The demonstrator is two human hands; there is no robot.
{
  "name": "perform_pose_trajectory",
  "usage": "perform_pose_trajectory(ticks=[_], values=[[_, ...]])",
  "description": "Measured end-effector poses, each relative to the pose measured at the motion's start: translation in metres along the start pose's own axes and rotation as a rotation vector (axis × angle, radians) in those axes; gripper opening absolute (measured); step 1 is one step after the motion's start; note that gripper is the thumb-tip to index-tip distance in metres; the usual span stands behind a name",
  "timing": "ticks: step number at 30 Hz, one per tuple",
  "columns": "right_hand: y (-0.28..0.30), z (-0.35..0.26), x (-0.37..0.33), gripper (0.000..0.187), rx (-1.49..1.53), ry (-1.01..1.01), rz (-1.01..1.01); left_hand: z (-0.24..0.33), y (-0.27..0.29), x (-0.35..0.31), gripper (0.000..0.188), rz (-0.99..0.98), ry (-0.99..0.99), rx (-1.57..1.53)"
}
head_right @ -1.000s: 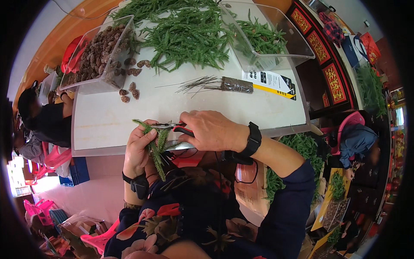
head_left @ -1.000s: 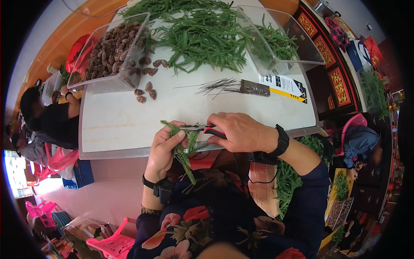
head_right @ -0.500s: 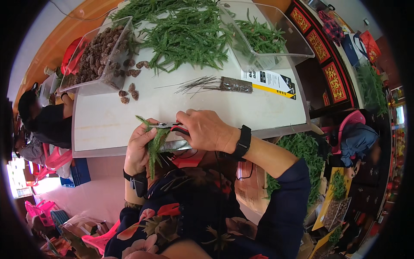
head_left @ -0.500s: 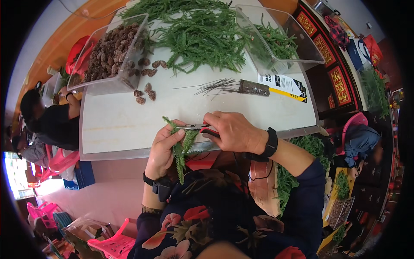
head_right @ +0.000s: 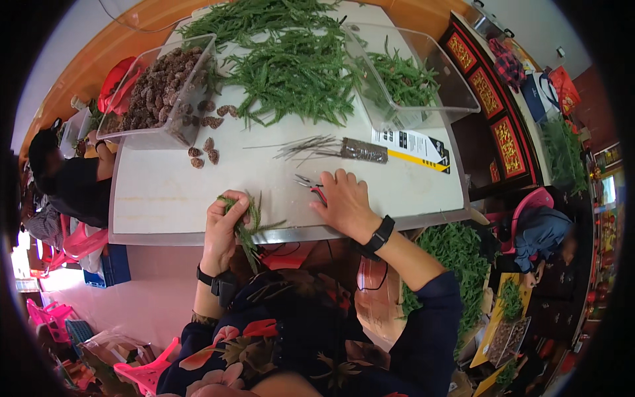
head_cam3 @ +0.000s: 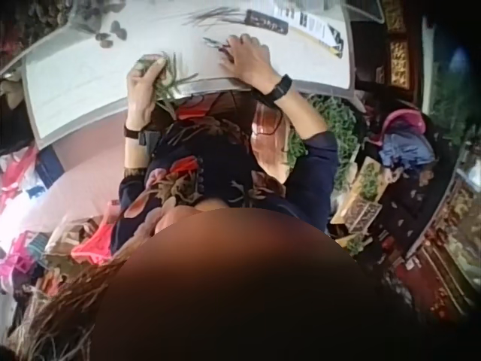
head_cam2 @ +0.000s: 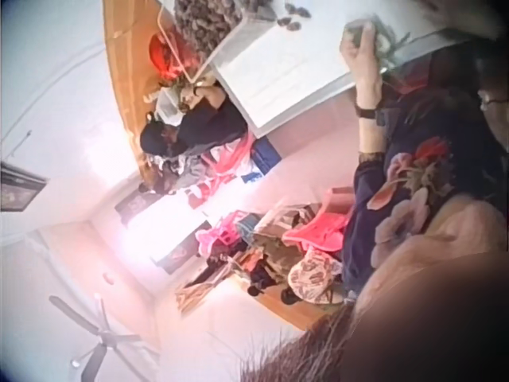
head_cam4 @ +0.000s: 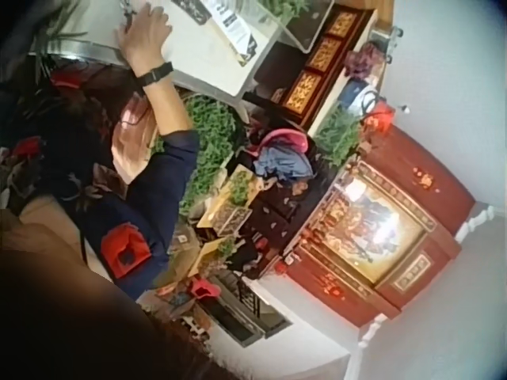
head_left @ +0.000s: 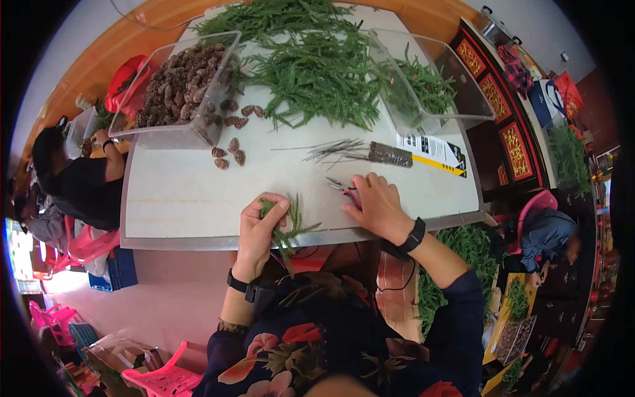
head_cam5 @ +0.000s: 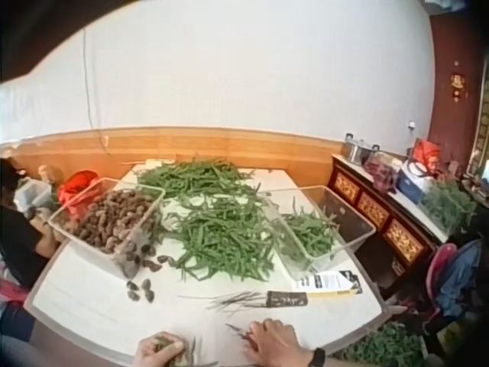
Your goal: Picking and cutting small seed-like objects from green leafy stems using hands and shears.
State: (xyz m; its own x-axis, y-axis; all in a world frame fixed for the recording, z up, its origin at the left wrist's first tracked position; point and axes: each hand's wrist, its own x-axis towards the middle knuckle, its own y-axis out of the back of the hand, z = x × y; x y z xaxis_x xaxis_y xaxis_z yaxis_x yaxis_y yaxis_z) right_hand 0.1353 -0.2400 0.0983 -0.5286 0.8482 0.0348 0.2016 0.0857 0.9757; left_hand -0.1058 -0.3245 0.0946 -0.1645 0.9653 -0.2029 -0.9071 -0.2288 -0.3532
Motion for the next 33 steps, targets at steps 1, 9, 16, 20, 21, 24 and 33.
perform_pose_trajectory(ticks=[1,9,16,20,21,24,33], values=[[0.001,-0.006,-0.001,0.048,-0.004,-0.001,0.013,0.005,0.003,-0.004,0.01,0.017,-0.01,0.024],[0.028,-0.057,-0.001,0.054,-0.032,0.008,0.055,0.049,0.024,-0.032,0.007,0.133,-0.097,-0.015],[0.073,-0.076,-0.015,0.062,0.159,0.215,0.239,0.076,0.003,-0.046,0.015,0.097,-0.101,-0.094],[0.101,-0.124,-0.032,0.056,0.78,0.09,0.002,0.082,-0.008,-0.066,0.019,0.053,-0.088,0.094],[0.1,-0.134,-0.034,0.051,0.956,0.029,-0.015,0.08,-0.01,-0.069,0.019,0.044,-0.073,0.096],[0.078,-0.153,-0.021,0.04,1.322,-0.093,-0.051,0.069,0.002,-0.052,0.027,0.049,-0.197,0.252],[0.001,-0.163,0.057,0.019,1.084,-0.025,0.017,0.051,0.061,-0.011,0.03,0.0,-0.216,0.14]])
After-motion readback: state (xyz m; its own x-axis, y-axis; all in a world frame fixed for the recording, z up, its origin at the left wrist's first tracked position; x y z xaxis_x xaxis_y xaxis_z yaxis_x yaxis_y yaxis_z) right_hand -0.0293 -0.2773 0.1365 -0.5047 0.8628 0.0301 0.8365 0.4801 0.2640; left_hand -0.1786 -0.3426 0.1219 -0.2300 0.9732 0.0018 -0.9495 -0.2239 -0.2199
